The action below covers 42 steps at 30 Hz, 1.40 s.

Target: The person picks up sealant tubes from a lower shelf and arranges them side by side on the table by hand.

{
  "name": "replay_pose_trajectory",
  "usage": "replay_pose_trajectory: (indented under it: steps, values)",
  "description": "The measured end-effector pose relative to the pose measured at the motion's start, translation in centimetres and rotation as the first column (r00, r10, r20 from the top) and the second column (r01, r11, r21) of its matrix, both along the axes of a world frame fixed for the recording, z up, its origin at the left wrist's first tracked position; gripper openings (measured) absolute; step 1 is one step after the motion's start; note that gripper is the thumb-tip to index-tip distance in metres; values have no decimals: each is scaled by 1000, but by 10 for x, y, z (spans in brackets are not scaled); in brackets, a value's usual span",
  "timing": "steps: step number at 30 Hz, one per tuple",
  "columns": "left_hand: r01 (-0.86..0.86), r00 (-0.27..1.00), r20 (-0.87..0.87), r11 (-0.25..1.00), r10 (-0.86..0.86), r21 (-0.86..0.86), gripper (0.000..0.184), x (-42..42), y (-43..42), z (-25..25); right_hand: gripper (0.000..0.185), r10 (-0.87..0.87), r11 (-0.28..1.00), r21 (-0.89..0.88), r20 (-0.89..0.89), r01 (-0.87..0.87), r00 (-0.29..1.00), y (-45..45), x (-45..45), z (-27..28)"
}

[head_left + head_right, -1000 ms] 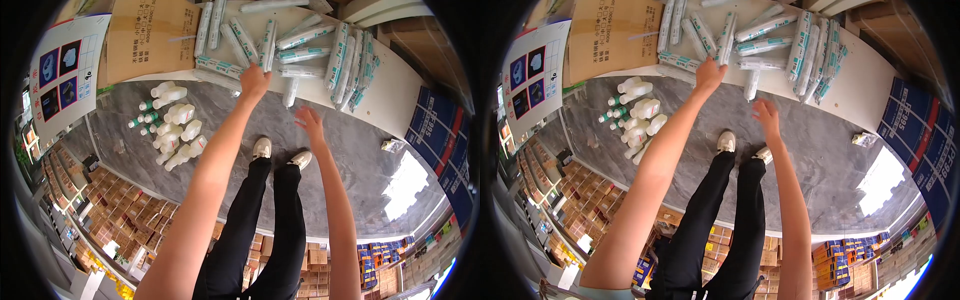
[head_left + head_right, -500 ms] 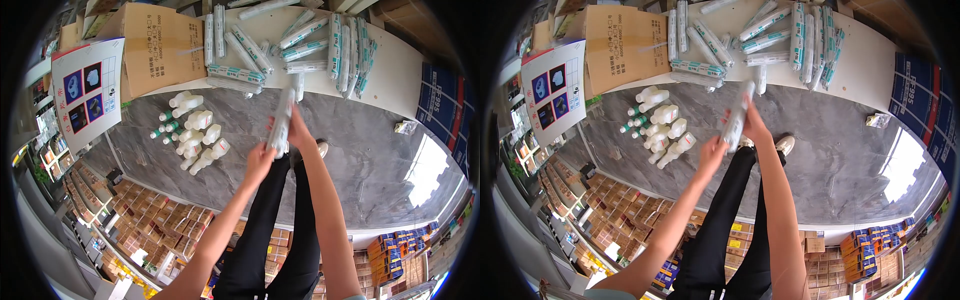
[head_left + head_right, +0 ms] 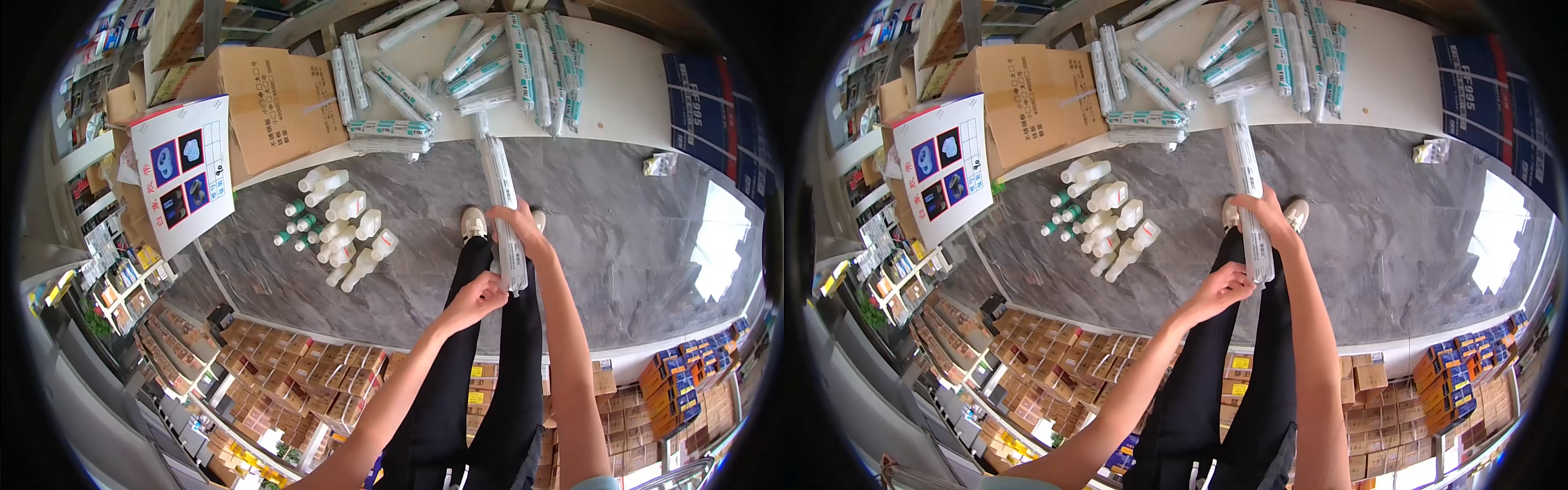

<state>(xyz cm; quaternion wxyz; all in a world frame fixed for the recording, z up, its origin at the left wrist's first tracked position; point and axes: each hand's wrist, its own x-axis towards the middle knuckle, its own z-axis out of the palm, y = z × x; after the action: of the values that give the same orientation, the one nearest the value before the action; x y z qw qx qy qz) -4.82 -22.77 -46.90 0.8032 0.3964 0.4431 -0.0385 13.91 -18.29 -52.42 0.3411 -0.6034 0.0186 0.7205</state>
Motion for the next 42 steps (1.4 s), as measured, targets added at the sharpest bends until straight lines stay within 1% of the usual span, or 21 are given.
replay_pose_trajectory:
  steps: [4, 6, 7, 11, 12, 14, 16, 17, 18, 19, 20, 22, 24, 27, 28, 29, 30, 32, 36, 40, 42]
  values:
    - [13, 999, 40, 997, -16, 77, 40, 5, 25, 36, 42, -76, 995, 70, 35, 73, 997, 18, 17, 71]
    - [17, 999, 28, 996, -20, 89, 46, 9, 45, 60, 48, -44, 980, 197, 105, 23, 993, 20, 25, 102]
    - [-14, 999, 41, 997, 12, 69, 48, 14, 56, 75, 58, -5, 972, 234, 170, -36, 985, 18, 29, 115]
    - [-133, 970, 188, 984, 154, -120, 57, 35, 98, 151, 66, 99, 940, 309, 152, -142, 983, 6, 45, 194]
    - [-124, 966, 216, 988, 142, -93, 57, 41, 103, 164, 68, 121, 933, 321, 145, -163, 982, 1, 46, 206]
    - [-64, 971, 232, 998, 59, 14, 60, 45, 108, 188, 61, 236, 887, 334, 269, -320, 934, -4, 48, 243]
    - [-58, 971, 236, 998, 48, 34, 59, 50, 110, 206, 60, 266, 872, 310, 350, -378, 898, -12, 46, 279]
    - [26, 986, 163, 992, -46, 123, 57, 51, 108, 209, 60, 195, 824, 422, 416, -378, 888, -26, 39, 268]
    - [111, 988, 81, 972, -130, 207, 55, 55, 109, 219, 62, 247, 793, 413, 454, -448, 856, -30, 42, 284]
    - [134, 990, 9, 969, -139, 205, 49, 57, 109, 229, 64, 261, 781, 411, 467, -469, 845, -35, 44, 301]
    - [125, 991, 18, 967, -132, 224, 49, 58, 106, 241, 65, 273, 770, 412, 478, -488, 835, -38, 44, 318]
    - [63, 993, 82, 982, -79, 178, 45, 61, 101, 277, 65, 307, 741, 394, 520, -543, 797, -45, 47, 345]
    - [-53, 991, 128, 975, 25, 214, 39, 65, 88, 311, 71, 326, 739, 416, 467, -529, 822, -50, 51, 371]
    - [-121, 989, 119, 949, 90, 292, 38, 69, 70, 348, 66, 285, 705, 444, 537, -553, 794, -55, 57, 417]
    - [-217, 970, 171, 926, 170, 309, 39, 72, 64, 359, 66, 283, 694, 448, 550, -564, 786, -55, 60, 432]
    - [-313, 942, 228, 895, 248, 319, 40, 75, 59, 371, 65, 318, 688, 411, 570, -598, 757, -55, 64, 446]
    - [-327, 936, 244, 886, 255, 327, 40, 76, 55, 380, 63, 355, 679, 371, 589, -633, 726, -54, 67, 461]
    - [-426, 890, 286, 871, 354, 245, 37, 78, 49, 395, 63, 353, 638, 341, 667, -690, 656, -54, 71, 489]
    - [-510, 848, 323, 812, 420, 285, 36, 86, 39, 447, 70, 296, 520, 398, 746, -755, 597, -56, 83, 530]
    - [-576, 796, 407, 766, 447, 285, 40, 90, 33, 492, 68, 260, 499, 473, 718, -727, 645, -62, 99, 583]
    - [-631, 762, 435, 699, 479, 336, 42, 92, 33, 507, 68, 79, 425, 589, 733, -688, 676, -71, 106, 599]
